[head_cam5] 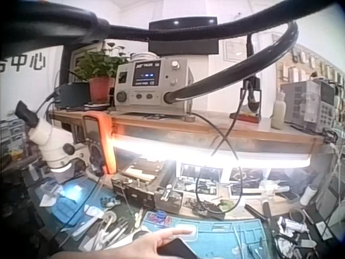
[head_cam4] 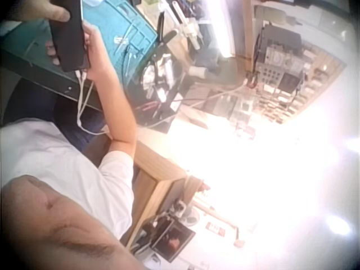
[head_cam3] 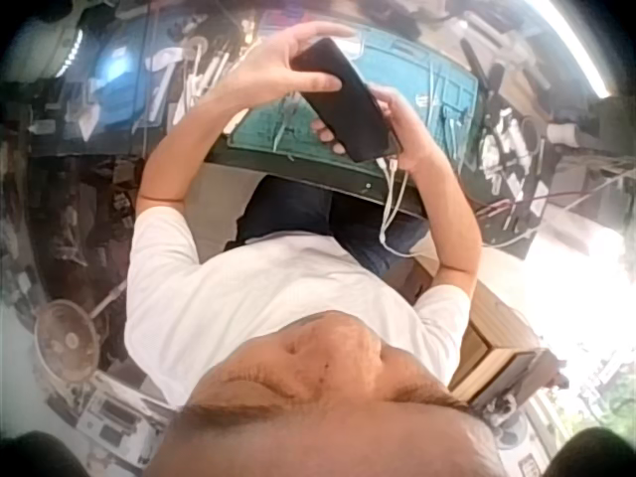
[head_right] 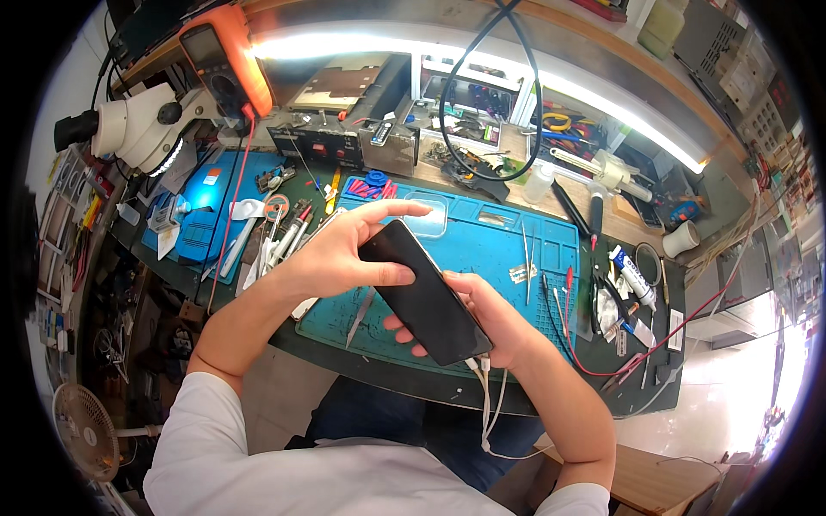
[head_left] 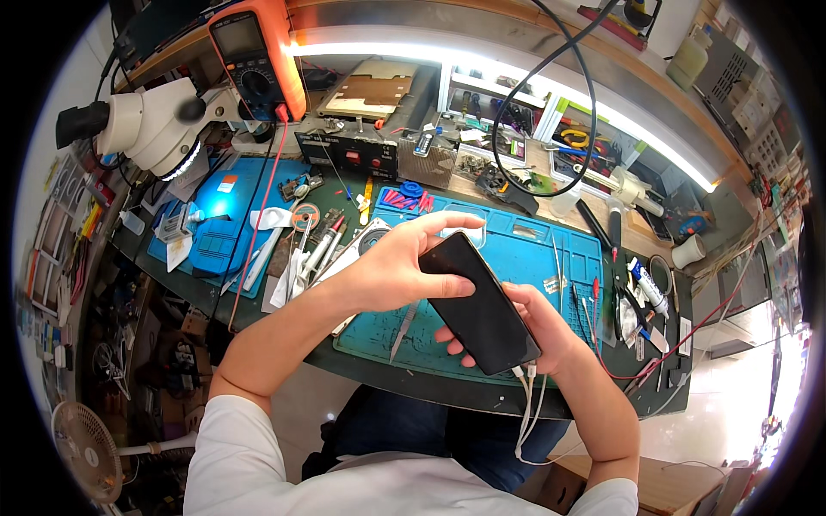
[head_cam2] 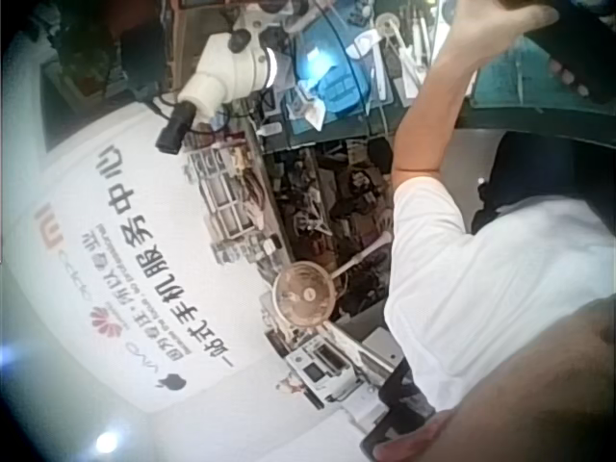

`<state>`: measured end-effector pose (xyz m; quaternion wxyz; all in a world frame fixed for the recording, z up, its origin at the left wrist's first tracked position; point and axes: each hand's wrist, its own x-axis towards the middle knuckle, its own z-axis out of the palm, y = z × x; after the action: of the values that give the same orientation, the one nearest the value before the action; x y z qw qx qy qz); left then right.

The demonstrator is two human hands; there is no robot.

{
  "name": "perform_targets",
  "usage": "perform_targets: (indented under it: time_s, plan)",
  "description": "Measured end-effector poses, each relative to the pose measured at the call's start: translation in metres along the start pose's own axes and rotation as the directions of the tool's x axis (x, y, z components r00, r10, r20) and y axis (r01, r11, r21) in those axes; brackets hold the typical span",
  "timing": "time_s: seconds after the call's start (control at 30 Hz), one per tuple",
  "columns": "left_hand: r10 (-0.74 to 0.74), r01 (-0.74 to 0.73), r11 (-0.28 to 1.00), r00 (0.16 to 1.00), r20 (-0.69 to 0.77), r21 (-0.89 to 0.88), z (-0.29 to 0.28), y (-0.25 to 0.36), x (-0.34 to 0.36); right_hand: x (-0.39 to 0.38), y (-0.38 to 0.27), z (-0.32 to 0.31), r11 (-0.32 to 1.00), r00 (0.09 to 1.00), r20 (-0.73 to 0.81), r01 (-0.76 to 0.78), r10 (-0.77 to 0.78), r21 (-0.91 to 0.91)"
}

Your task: The person disassembles a smartphone, removes the back cover, and manipulates internal components including the battery and ribbon cables. They repeatedly connect and disconnect a charging cable, inspect the screen, and use a microscope to examine the motherboard.

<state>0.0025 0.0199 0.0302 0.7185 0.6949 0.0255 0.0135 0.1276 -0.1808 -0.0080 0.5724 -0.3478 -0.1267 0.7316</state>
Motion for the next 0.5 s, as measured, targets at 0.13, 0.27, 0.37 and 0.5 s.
perform_targets:
  time_s: [0.13,0.27,0.37,0.5]
  plan:
    - [0.005,-0.005,1.0,1.0,-0.003,0.015,-0.001,-0.0019,0.0004,-0.0011,-0.002,0.0014,1.0,1.0,0.025,-0.008,0.008,0.006]
    - [0.013,-0.013,1.0,1.0,-0.006,0.007,0.0003,-0.0025,0.0007,-0.0007,-0.0009,-0.0012,1.0,0.999,0.034,-0.009,0.009,0.018]
    - [-0.002,0.002,1.0,1.0,-0.01,0.009,0.0008,-0.0012,0.0004,-0.0023,-0.0005,-0.0009,1.0,0.999,0.05,0.01,-0.011,0.017]
    - [-0.01,0.01,1.0,1.0,-0.017,0.001,0.0006,-0.0015,0.0008,-0.0039,-0.0006,0.0023,0.999,0.998,0.059,0.029,-0.03,0.014]
